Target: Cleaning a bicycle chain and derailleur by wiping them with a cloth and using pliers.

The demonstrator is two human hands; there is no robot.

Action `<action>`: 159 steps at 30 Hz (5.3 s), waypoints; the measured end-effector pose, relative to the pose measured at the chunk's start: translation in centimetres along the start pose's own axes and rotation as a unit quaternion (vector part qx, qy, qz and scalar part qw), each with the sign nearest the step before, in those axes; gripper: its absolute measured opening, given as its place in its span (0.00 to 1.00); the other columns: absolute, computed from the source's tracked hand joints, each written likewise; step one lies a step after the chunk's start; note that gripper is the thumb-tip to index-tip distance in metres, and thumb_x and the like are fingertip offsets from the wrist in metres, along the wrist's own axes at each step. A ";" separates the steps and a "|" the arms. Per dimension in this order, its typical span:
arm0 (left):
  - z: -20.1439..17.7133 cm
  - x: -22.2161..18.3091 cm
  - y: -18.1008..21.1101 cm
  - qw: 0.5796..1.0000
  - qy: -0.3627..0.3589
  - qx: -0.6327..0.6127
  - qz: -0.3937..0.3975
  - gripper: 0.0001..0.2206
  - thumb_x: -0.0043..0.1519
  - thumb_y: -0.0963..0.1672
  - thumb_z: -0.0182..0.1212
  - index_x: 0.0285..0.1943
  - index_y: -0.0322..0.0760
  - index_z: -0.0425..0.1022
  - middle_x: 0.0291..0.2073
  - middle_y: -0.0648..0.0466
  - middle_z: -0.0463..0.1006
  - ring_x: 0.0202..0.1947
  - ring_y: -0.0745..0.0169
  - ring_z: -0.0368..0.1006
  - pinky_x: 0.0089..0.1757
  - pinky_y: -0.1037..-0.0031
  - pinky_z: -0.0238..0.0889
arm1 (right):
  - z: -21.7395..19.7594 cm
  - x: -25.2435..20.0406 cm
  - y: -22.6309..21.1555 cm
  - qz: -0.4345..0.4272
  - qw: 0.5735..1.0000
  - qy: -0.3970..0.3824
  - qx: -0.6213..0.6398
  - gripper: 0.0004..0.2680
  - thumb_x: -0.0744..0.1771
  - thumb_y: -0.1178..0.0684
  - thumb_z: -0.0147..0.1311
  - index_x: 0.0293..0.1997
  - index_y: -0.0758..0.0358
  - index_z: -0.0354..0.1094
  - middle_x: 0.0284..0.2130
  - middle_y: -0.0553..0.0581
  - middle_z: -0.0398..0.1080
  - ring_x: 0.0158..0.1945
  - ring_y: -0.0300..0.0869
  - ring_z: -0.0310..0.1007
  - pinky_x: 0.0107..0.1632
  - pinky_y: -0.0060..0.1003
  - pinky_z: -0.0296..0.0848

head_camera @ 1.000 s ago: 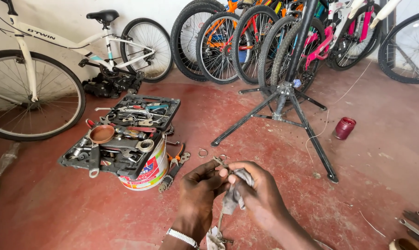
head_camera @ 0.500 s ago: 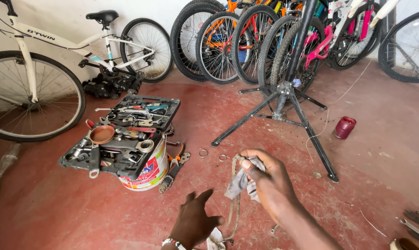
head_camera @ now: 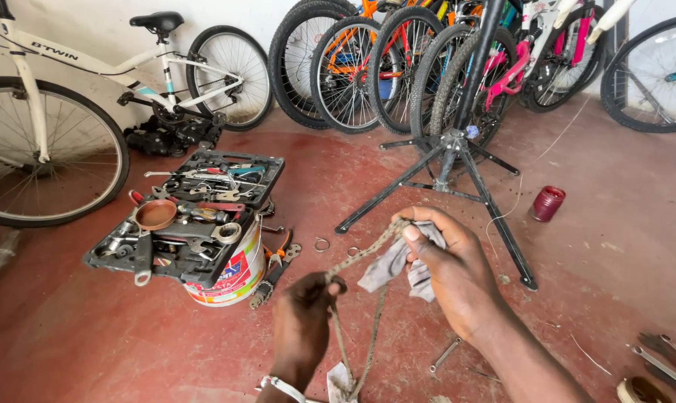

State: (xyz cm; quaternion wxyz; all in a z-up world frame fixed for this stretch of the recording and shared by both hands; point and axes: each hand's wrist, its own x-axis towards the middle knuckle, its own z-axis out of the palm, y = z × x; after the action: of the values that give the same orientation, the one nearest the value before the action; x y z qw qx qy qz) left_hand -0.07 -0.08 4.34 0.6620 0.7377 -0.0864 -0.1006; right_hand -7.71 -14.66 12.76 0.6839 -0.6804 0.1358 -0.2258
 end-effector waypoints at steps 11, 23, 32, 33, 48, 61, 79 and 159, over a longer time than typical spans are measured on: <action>0.4 -0.1 4.9 0.963 -0.082 -0.244 0.084 0.08 0.58 0.37 0.55 0.43 0.28 0.77 0.27 0.49 0.79 0.27 0.65 0.71 0.31 0.77 0.63 | -0.4 0.6 3.4 0.006 0.973 -0.106 -0.207 0.06 0.61 0.62 0.53 0.38 0.61 0.69 0.38 0.56 0.78 0.29 0.37 0.73 0.26 0.30 0.69; 0.4 0.7 2.4 0.959 -0.086 -0.234 0.135 0.07 0.58 0.37 0.56 0.42 0.26 0.76 0.27 0.51 0.75 0.28 0.67 0.68 0.34 0.78 0.64 | 0.6 1.1 2.4 -0.031 0.980 -0.155 -0.120 0.01 0.64 0.65 0.50 0.33 0.71 0.66 0.14 0.60 0.67 0.11 0.45 0.70 0.16 0.38 0.78; 0.8 0.9 -4.7 0.995 -0.087 -0.012 0.044 0.05 0.54 0.40 0.62 0.34 0.30 0.81 0.17 0.57 0.66 0.20 0.70 0.56 0.27 0.80 0.53 | 3.0 0.3 -3.1 -0.163 0.968 -0.016 -0.190 0.07 0.57 0.63 0.59 0.33 0.61 0.74 0.26 0.50 0.77 0.25 0.32 0.71 0.29 0.27 0.69; 0.7 1.1 -7.2 0.996 -0.079 0.037 0.032 0.06 0.53 0.42 0.62 0.32 0.32 0.81 0.17 0.58 0.68 0.21 0.69 0.58 0.28 0.79 0.55 | 2.8 0.5 -3.5 -0.146 0.981 -0.002 -0.130 0.07 0.58 0.64 0.58 0.35 0.64 0.74 0.26 0.52 0.76 0.23 0.34 0.66 0.25 0.27 0.65; 1.4 0.6 -26.9 0.987 0.130 0.062 -0.066 0.10 0.43 0.38 0.65 0.33 0.36 0.74 0.20 0.54 0.80 0.24 0.63 0.75 0.31 0.75 0.67 | -0.6 1.3 -0.7 -0.066 0.997 -0.019 -0.036 0.07 0.60 0.61 0.56 0.39 0.67 0.70 0.23 0.56 0.68 0.20 0.36 0.60 0.21 0.29 0.57; 1.0 2.3 -7.5 0.967 -0.041 -0.250 0.007 0.12 0.58 0.41 0.55 0.48 0.29 0.76 0.25 0.49 0.77 0.25 0.63 0.69 0.30 0.75 0.63 | -1.8 2.3 5.3 0.038 0.962 -0.025 -0.268 0.02 0.63 0.58 0.53 0.37 0.60 0.68 0.28 0.55 0.68 0.23 0.39 0.63 0.21 0.33 0.66; 1.0 2.7 -3.7 0.969 -0.073 0.118 -0.203 0.19 0.56 0.47 0.62 0.34 0.17 0.72 0.21 0.49 0.68 0.24 0.61 0.63 0.31 0.73 0.61 | -0.4 0.7 1.1 0.014 0.970 -0.084 -0.229 0.02 0.61 0.61 0.58 0.33 0.63 0.71 0.19 0.53 0.65 0.20 0.36 0.59 0.20 0.32 0.56; 6.1 0.1 -0.6 0.866 -0.078 -0.470 -0.149 0.12 0.54 0.30 0.54 0.44 0.20 0.78 0.25 0.43 0.76 0.19 0.64 0.62 0.24 0.79 0.53 | 2.1 1.6 2.9 0.074 0.983 0.142 -0.086 0.15 0.68 0.45 0.40 0.33 0.69 0.66 0.19 0.58 0.63 0.18 0.39 0.58 0.20 0.36 0.59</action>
State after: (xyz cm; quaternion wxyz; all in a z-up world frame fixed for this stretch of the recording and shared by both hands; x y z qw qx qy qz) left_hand -1.56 -5.92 3.15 0.8987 0.3330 0.0308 -0.2837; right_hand -4.91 -13.71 10.16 0.6112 -0.6861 0.3003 -0.2560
